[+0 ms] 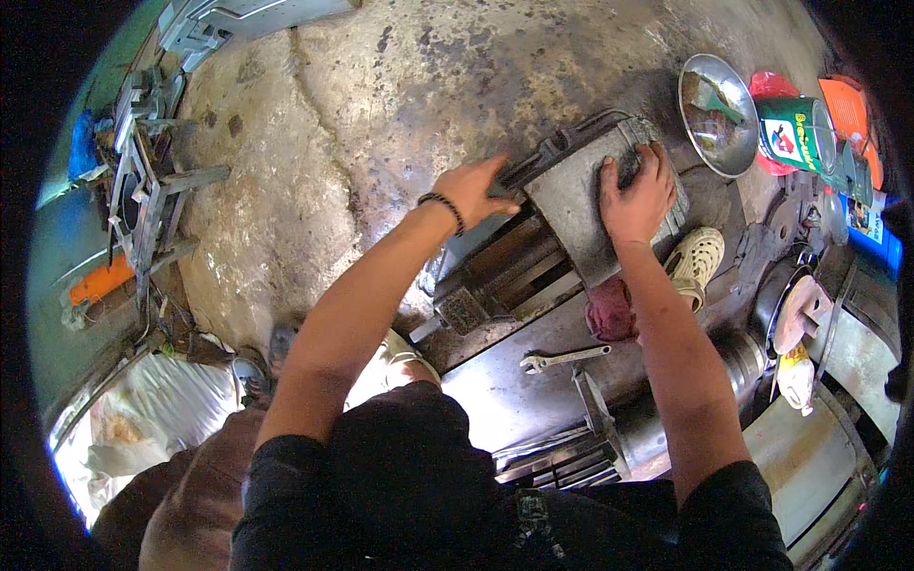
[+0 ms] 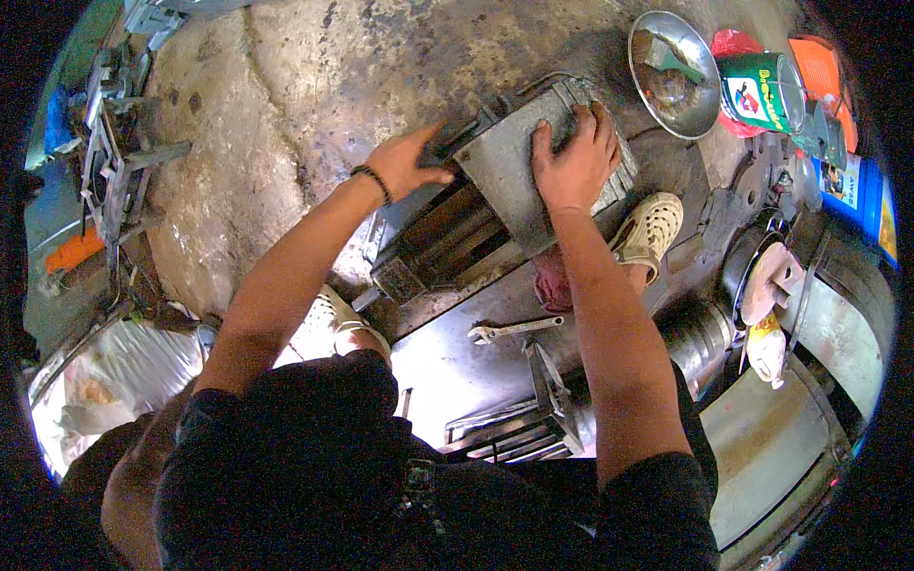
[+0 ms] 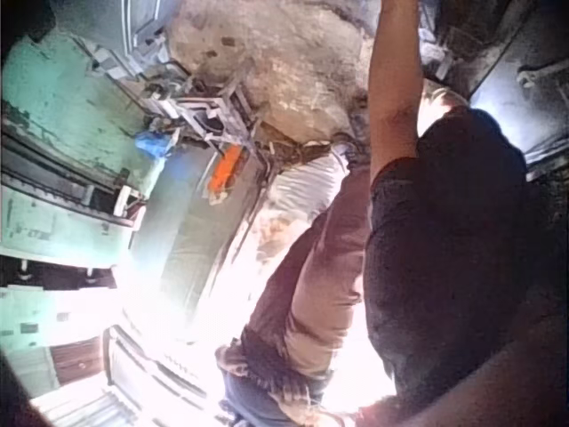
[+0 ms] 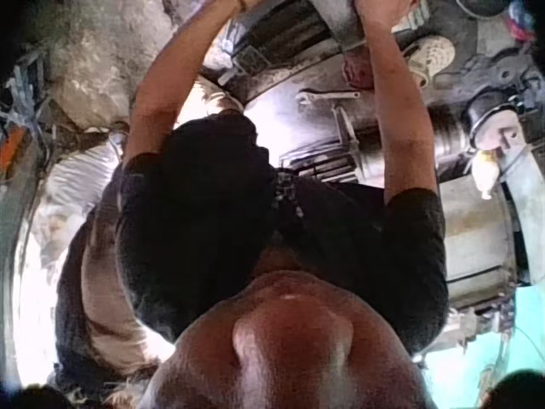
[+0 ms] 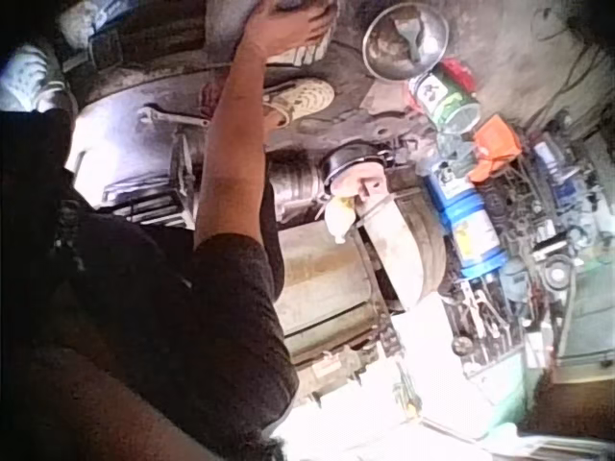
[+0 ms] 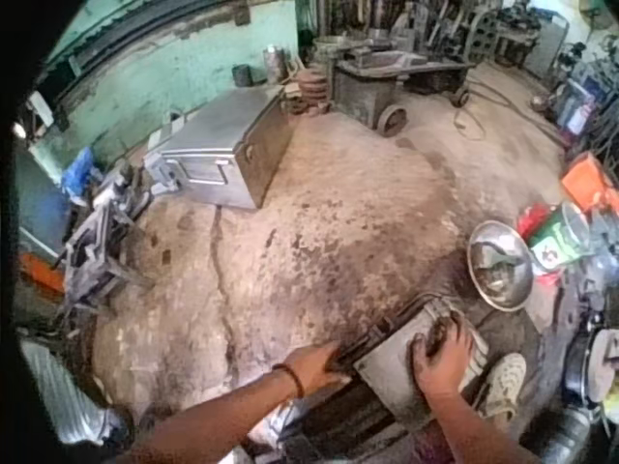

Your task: The person cleans a metal part using a red cloth and a small metal block in a workshop. They wipe the part repeatedly, then place it into a bench vise and continue wiping it while it is clamped.

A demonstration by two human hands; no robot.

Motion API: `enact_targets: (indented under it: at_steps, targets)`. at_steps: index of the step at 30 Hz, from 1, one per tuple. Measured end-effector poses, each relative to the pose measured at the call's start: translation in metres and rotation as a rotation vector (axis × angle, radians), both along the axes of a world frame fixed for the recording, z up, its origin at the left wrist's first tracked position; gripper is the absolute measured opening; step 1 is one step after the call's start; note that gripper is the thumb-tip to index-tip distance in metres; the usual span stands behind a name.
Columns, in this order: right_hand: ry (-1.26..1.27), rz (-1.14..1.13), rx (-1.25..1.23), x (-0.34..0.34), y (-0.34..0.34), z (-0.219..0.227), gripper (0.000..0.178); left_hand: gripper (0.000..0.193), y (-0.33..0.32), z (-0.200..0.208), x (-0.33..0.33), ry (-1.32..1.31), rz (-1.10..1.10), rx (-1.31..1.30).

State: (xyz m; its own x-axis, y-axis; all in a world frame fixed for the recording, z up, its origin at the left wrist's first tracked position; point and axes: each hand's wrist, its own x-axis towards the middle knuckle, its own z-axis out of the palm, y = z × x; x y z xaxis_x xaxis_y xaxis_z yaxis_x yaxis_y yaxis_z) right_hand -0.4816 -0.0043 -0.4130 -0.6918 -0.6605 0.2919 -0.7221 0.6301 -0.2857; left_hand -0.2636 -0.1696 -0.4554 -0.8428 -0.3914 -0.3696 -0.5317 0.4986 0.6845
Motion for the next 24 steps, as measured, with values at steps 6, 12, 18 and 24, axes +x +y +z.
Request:
enact_targets:
  at_steps: [6,12,18,24]
  targets:
    - [-0.018,-0.001,0.003,-0.002,0.000,0.001,0.055,0.111,-0.004,0.012,0.034,-0.271,0.017,-0.005]
    - [0.010,0.007,-0.009,-0.003,0.000,-0.002,0.054,0.114,-0.001,0.009,0.005,-0.077,0.054,-0.218]
    - [0.000,0.021,-0.026,-0.002,0.001,0.000,0.054,0.113,0.013,0.023,0.032,-0.106,0.074,-0.267]
    - [-0.021,0.006,0.000,-0.004,-0.001,0.001,0.055,0.117,0.009,0.011,0.019,-0.064,0.043,-0.303]
